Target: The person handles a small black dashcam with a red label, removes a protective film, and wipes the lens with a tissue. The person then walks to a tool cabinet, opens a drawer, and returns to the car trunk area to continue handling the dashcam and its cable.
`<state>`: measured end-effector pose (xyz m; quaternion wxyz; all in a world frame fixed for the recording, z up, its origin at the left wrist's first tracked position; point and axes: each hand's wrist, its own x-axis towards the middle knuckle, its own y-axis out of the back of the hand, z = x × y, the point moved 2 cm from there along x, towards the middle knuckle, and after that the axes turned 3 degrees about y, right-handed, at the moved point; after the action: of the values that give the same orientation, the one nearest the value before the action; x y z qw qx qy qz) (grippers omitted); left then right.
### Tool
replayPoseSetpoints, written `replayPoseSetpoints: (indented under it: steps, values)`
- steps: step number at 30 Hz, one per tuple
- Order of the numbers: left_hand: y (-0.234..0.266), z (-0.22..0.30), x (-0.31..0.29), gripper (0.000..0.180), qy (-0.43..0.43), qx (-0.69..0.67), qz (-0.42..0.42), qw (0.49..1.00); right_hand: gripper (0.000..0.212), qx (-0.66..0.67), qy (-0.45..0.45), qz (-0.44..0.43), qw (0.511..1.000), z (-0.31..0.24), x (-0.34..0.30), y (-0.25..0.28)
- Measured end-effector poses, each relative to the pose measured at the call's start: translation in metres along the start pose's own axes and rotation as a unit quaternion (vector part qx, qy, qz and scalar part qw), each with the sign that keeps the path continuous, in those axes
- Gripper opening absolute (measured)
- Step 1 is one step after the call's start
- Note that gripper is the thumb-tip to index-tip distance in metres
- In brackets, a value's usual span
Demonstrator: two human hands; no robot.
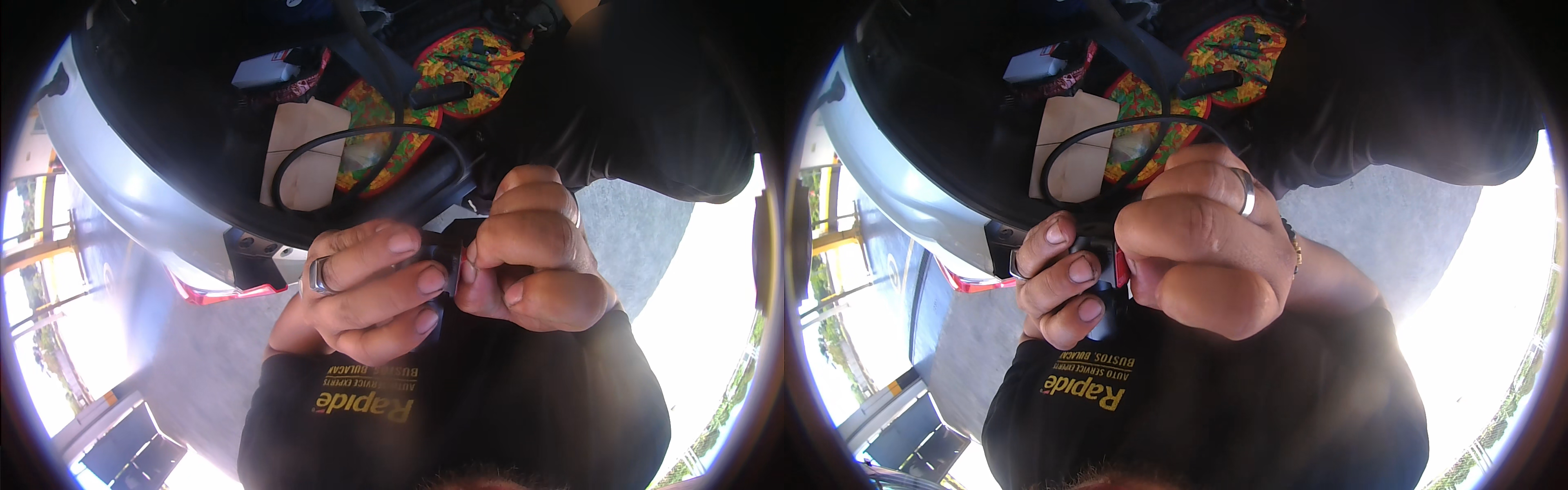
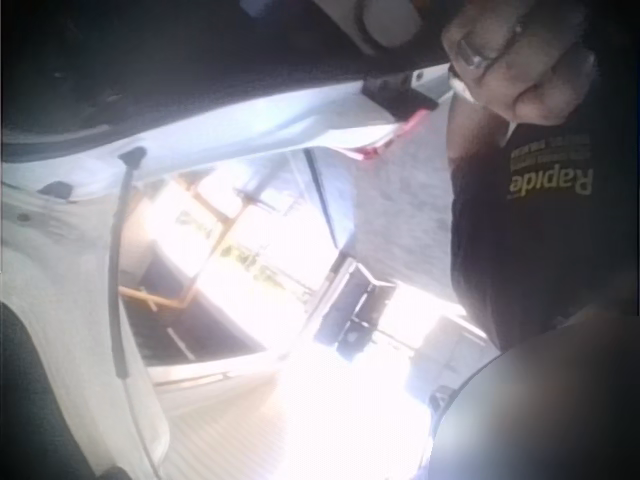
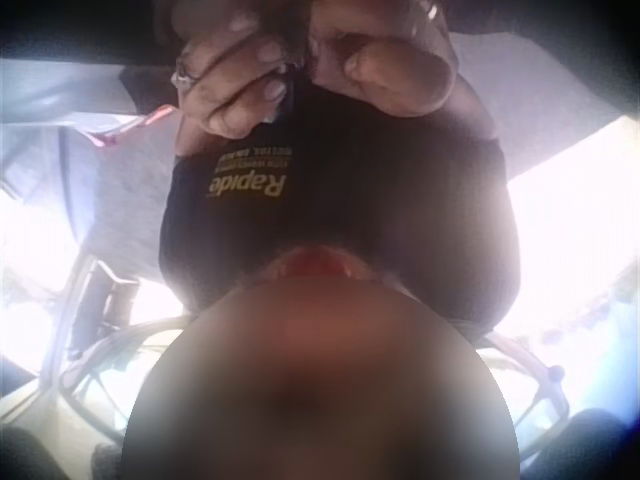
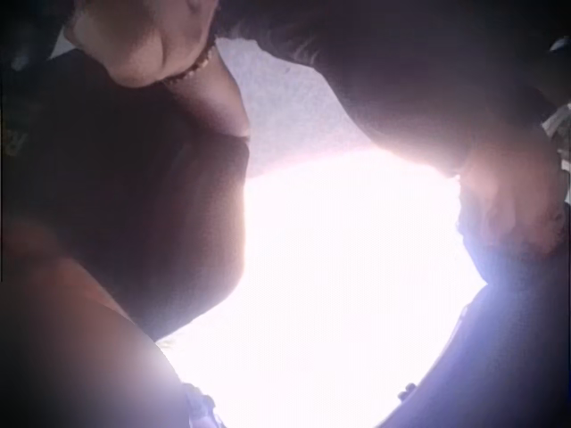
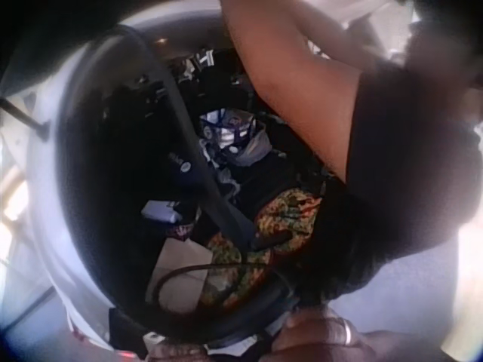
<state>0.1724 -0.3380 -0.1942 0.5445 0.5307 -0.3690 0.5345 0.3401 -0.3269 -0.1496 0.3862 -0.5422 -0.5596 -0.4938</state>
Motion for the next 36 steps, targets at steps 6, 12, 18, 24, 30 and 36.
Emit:
replayPoseSetpoints:
  steps: [6, 12, 18, 24, 30, 36]
  values:
    - [-0.002, 0.026, 0.001, 0.041, -0.012, 0.059, 0.016, 0.998, 0.031, 0.031, 0.026, -0.013, 0.999, -0.021, 0.0, 0.01]
    - [-0.009, 0.069, 0.011, 0.064, 0.053, 0.104, -0.034, 0.993, 0.037, 0.054, 0.016, -0.032, 0.998, -0.052, -0.003, 0.041]
    - [-0.039, 0.08, 0.012, 0.064, 0.124, 0.032, 0.114, 0.985, 0.038, -0.007, -0.018, -0.05, 0.999, -0.094, -0.022, 0.103]
    - [-0.06, 0.097, 0.017, 0.054, 0.287, -0.211, 0.211, 0.91, 0.029, -0.283, -0.243, -0.033, 0.927, -0.131, -0.149, 0.233]
    - [-0.078, 0.097, 0.019, 0.043, 0.338, -0.296, 0.271, 0.851, 0.025, -0.534, -0.677, -0.123, 0.492, -0.258, -0.457, 0.376]
    - [-0.069, 0.103, 0.023, 0.041, 0.389, -0.231, 0.225, 0.863, 0.035, -0.266, -0.87, -0.338, 0.242, -0.326, -0.616, 0.367]
